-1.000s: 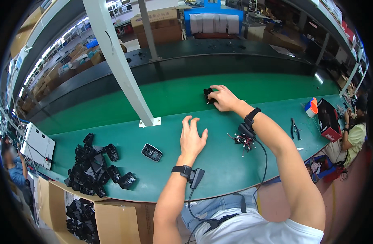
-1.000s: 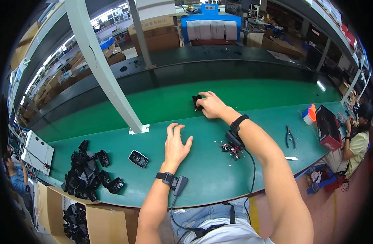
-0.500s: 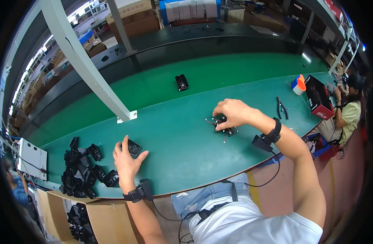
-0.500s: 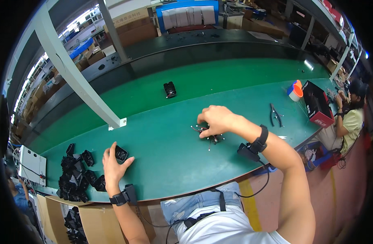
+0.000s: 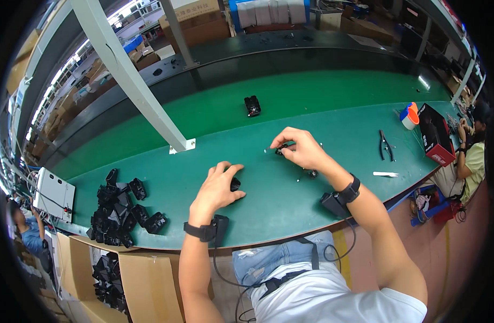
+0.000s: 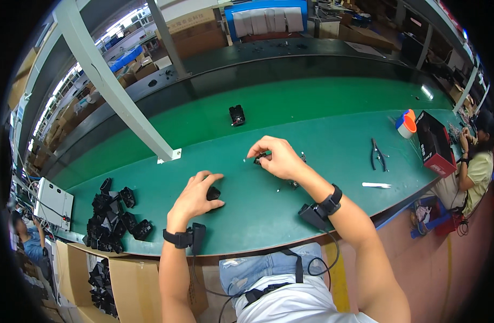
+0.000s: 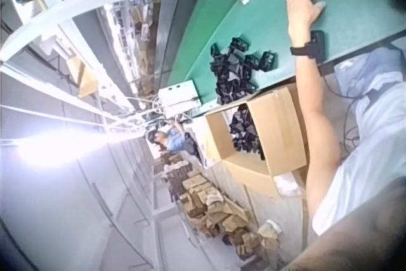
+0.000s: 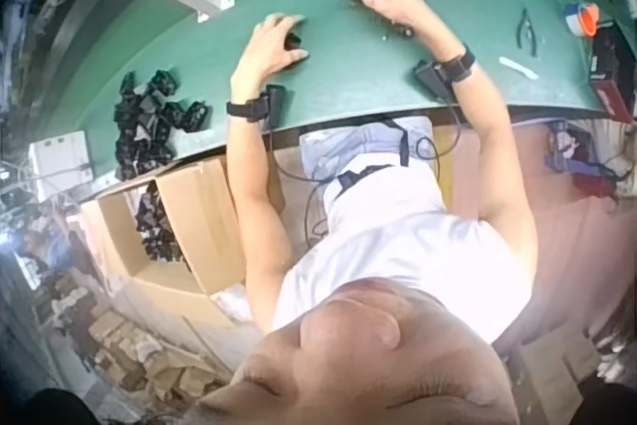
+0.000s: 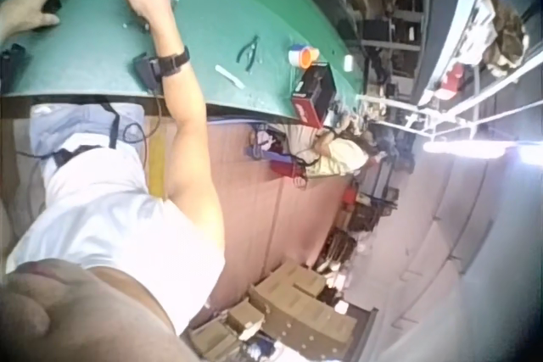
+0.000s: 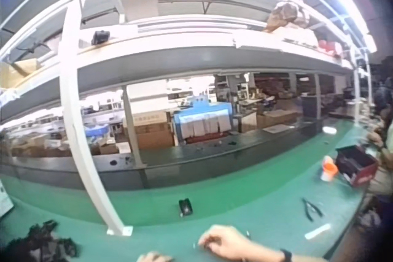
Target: The person unpacks small black electronic components from a cardboard box filled with bubble wrap. They then move to a green workbench and assemble the components by hand, inserting small wires into the black plastic casings and arranging the finished units in a row.
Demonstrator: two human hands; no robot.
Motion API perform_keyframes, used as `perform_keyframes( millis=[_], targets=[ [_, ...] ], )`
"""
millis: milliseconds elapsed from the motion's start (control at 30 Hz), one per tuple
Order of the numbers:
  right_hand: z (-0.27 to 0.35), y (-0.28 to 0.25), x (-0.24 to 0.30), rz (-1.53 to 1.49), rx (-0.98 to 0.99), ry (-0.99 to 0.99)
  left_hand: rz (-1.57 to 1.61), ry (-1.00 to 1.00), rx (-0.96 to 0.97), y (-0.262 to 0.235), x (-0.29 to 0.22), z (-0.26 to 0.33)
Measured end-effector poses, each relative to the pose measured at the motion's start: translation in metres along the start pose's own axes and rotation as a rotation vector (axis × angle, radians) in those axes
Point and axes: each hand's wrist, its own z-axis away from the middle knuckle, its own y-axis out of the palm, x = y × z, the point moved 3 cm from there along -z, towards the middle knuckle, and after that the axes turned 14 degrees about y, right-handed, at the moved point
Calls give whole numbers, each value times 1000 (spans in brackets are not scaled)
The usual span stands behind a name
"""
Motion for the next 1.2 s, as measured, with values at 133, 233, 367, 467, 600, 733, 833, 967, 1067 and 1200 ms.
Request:
perform_keyframes(
  millis=[133, 233, 367, 467, 600, 733, 833, 967, 1067, 1200],
  targets=[
    [9, 6, -15, -114, 16, 27, 35, -46, 23, -2, 11, 11],
    [7, 9, -17, -243, 118, 35, 283, 6, -154, 13, 25, 9],
    [6, 12, -22, -406, 84, 97, 892, -135, -180, 19, 18, -15],
    [6, 6, -23, -437, 2, 146, 995, -118, -98, 26, 0, -50],
    [11, 5, -16, -581, -39, 122, 1124, -87, -27, 44, -4, -76],
    [22, 8, -5, -385, -62, -13, 1310, 35, -73, 65, -9, -71],
    [32, 9, 13, -143, -101, -152, 1400, 31, -127, 67, -9, -67],
    [34, 9, 18, -21, -138, -281, 1275, 126, -147, 60, -10, -65],
    [28, 2, 15, -31, -14, -270, 1199, 117, -13, 53, -1, -60],
    [31, 3, 18, 64, 9, -349, 1178, 91, 85, 49, 3, -58]
  ],
)
